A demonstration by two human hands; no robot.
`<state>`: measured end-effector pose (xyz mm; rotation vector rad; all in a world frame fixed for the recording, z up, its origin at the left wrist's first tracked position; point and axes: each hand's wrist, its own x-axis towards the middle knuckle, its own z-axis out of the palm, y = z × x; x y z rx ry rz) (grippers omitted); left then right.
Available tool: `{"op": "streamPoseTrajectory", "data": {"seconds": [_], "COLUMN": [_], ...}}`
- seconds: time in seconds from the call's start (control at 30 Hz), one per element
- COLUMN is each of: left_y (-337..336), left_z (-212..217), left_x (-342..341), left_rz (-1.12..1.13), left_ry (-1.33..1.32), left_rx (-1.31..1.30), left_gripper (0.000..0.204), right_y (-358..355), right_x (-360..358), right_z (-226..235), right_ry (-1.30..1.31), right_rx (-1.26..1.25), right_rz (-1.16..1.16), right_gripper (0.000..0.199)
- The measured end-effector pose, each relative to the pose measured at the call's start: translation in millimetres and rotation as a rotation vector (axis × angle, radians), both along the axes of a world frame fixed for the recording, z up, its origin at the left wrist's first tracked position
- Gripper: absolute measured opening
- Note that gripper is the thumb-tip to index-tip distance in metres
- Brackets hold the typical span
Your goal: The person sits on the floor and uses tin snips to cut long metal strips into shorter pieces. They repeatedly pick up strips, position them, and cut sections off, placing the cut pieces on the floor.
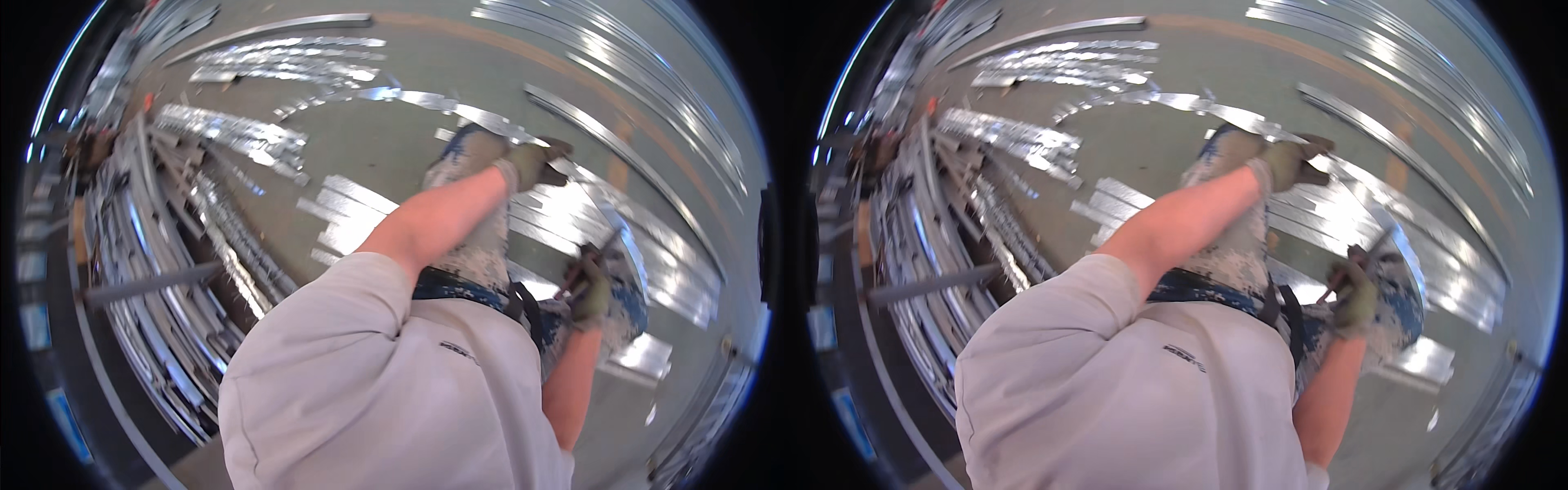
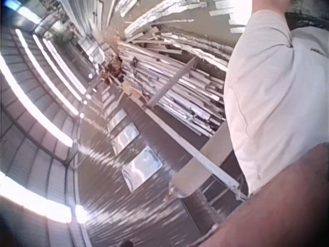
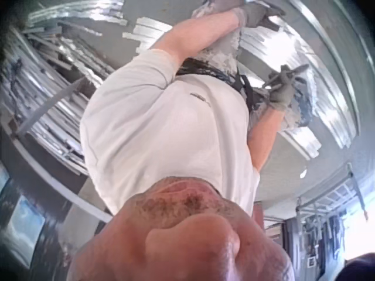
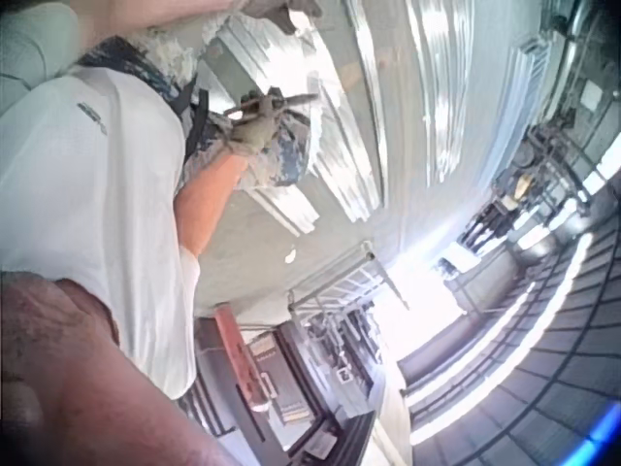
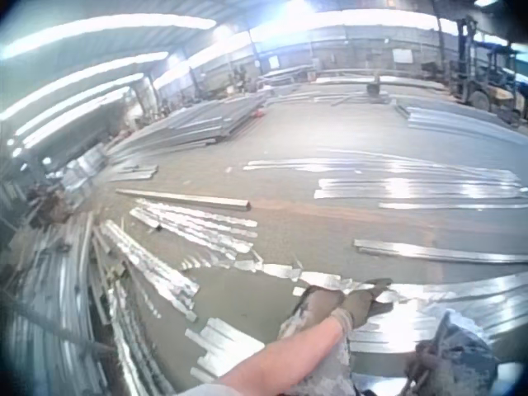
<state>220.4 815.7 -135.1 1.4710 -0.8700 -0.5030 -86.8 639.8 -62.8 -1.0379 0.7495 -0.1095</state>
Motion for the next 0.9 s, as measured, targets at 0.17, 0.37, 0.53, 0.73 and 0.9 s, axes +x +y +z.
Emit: {"op": "streamPoseTrajectory", "data": {"seconds": [0.17, 0.37, 0.53, 0.73, 0.9], "left_y": [3, -4, 13, 27, 42], "left_z": [20, 53, 33, 41, 37], "left_x": [-12, -26, -27, -16, -5], "left_rz": [-0.008, -0.058, -0.033, -0.086, 0.079], "left_ry": [0.534, 0.925, 0.957, 1.000, 0.943], "left_rx": [-0.205, -0.365, -0.385, -0.431, -0.281], "left_gripper": [0.040, 0.048, 0.063, 0.073, 0.052], "right_y": [-89, -193, -161, -145, -97], "right_x": [-1, -23, 22, 13, 28], "right_z": [-33, -45, -15, 15, 74], "right_ry": [-0.299, -0.482, -0.368, -0.515, -0.593], "right_rx": [0.205, 0.364, 0.087, 0.085, 0.026], "right_rz": [-0.190, -0.316, -0.456, -0.371, -0.172], "right_gripper": [0.052, 0.048, 0.045, 0.070, 0.061]}}
